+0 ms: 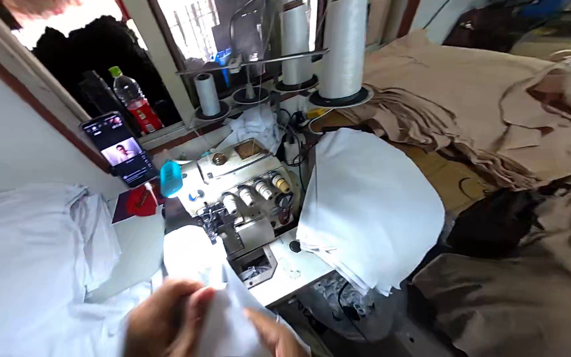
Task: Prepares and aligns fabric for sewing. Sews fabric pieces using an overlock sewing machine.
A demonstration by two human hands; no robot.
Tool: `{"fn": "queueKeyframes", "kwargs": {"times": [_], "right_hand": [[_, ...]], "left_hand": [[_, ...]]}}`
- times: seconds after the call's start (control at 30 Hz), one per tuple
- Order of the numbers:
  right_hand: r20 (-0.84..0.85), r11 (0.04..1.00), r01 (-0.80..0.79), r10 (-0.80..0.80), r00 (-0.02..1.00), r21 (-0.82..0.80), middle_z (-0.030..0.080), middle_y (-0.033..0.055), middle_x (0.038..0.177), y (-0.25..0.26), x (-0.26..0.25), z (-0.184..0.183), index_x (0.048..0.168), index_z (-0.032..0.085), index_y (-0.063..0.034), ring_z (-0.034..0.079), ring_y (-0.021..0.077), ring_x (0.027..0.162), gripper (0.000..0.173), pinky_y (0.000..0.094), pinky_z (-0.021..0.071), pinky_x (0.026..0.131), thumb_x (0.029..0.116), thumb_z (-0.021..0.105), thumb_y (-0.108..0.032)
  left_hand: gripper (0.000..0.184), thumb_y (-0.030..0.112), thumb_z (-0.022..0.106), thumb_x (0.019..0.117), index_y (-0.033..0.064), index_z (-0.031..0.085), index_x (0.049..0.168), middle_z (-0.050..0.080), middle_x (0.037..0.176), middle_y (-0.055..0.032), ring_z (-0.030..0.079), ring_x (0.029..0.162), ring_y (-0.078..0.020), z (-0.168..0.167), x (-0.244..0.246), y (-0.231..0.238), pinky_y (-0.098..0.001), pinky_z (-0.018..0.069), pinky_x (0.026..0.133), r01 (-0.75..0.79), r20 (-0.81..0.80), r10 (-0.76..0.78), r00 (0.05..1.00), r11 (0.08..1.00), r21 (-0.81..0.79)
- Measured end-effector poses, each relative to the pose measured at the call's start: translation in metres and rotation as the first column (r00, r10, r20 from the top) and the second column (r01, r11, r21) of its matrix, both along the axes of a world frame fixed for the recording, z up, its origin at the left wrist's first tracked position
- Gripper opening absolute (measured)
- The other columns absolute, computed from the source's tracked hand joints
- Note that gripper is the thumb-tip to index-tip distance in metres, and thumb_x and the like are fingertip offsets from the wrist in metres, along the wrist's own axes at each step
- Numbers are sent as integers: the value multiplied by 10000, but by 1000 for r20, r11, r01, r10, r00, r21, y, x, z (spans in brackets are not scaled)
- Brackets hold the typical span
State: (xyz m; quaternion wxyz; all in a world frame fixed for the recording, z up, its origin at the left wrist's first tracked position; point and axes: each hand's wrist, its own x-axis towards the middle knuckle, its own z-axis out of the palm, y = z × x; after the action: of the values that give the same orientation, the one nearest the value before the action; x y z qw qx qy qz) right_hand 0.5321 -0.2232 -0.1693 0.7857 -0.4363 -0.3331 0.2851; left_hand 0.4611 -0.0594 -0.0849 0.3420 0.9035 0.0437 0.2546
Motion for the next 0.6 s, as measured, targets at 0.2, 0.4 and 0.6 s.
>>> {"fn": "queueKeyframes", "kwargs": {"times": [0.2,0.4,0.6], "right_hand": [[-23,944,193,-207,978,-268,719,-37,831,12,14,-32,988,723,-27,669,5,748,113,209,579,710,993,616,-65],[-63,931,254,-280,958,-263,672,-36,727,36,15,-30,894,724,-59,624,12,641,191,191,538,603,1022,614,-151],[-18,920,310,-324,946,-241,676,-46,742,54,16,-32,920,728,-53,619,-1,644,133,174,530,600,998,640,-116]], "left_hand": [[220,112,673,853,52,649,1064,681,942,27,655,819,-53,-73,-3,23,-235,567,720,149,-96,-265,959,767,-625],[138,131,634,959,80,752,1007,706,911,29,622,732,-11,-70,6,31,-170,531,650,-40,-110,4,994,946,-322],[227,299,675,974,113,757,872,692,777,64,631,709,19,-69,24,39,-159,526,653,-200,-76,193,978,975,-100]]}}
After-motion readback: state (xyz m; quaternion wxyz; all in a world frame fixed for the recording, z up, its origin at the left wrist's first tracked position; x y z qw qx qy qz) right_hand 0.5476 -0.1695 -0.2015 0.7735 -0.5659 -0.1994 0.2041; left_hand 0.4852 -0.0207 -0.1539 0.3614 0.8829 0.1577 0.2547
